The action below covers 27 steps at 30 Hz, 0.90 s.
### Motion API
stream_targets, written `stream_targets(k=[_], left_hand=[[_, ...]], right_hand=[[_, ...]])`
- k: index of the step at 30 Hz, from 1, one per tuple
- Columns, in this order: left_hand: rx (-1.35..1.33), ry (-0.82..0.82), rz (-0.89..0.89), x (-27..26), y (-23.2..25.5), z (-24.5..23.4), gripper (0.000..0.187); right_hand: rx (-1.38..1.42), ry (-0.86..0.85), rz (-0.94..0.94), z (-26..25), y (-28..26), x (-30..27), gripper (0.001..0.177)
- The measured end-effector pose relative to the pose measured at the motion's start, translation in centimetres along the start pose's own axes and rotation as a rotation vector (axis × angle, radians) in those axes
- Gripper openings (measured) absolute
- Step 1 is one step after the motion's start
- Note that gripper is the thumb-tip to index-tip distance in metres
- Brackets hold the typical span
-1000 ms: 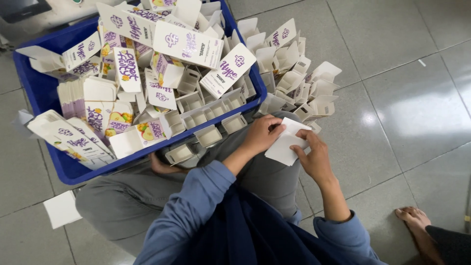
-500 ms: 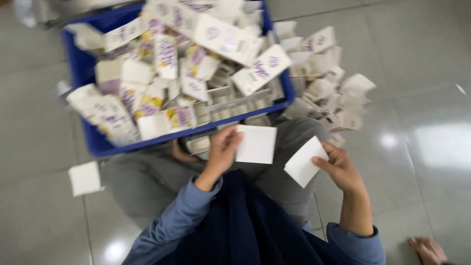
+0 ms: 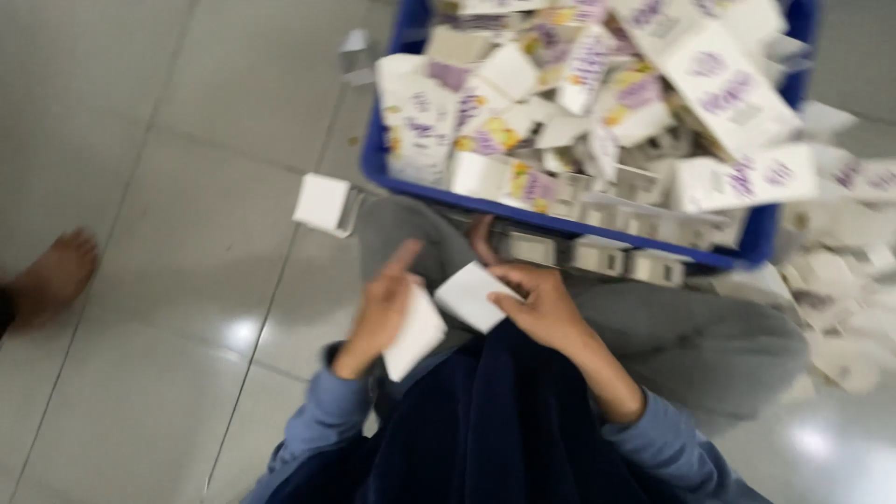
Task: The person is sitting on the floor and folding small cardboard product boxes from a blue plastic bin.
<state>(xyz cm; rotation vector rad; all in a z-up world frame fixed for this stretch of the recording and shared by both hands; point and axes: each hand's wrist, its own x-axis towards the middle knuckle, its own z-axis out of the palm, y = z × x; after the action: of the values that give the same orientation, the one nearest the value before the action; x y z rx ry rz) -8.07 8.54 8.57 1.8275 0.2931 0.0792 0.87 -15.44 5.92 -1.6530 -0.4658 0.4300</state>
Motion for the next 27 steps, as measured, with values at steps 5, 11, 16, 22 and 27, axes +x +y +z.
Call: stream_targets(k=[5,11,16,22,27], left_hand=[[-0.129,-0.103,-0.189,-1.9,-5.6,0.7,0.025],[0.034,0.212,-0.226,3.0,-16.7,-5.8,0.029],[0.441,0.544,-0.169,10.0,-19.8,-15.9,0.032],[0.806,0.387,-0.522,16.9,-34.7,-19.1,0.032],[0.982,0.438,-0.425,14.2,-28.8,-21.2,0.029]], right_hand=[[-0.093,-0.161,0.053,1.9,-2.3,2.2,0.043],[0.051,-0.101,0.106,1.7,-3.7,1.7,0.073],[0.049,0.049,0.115,-1.6,0.0,-0.9,0.055],[0.034,0.148,0.241,-4.4,4.4,-5.7,0.048],[0.037,0.225,0.319,-7.2,6.8,-9.5,0.049]])
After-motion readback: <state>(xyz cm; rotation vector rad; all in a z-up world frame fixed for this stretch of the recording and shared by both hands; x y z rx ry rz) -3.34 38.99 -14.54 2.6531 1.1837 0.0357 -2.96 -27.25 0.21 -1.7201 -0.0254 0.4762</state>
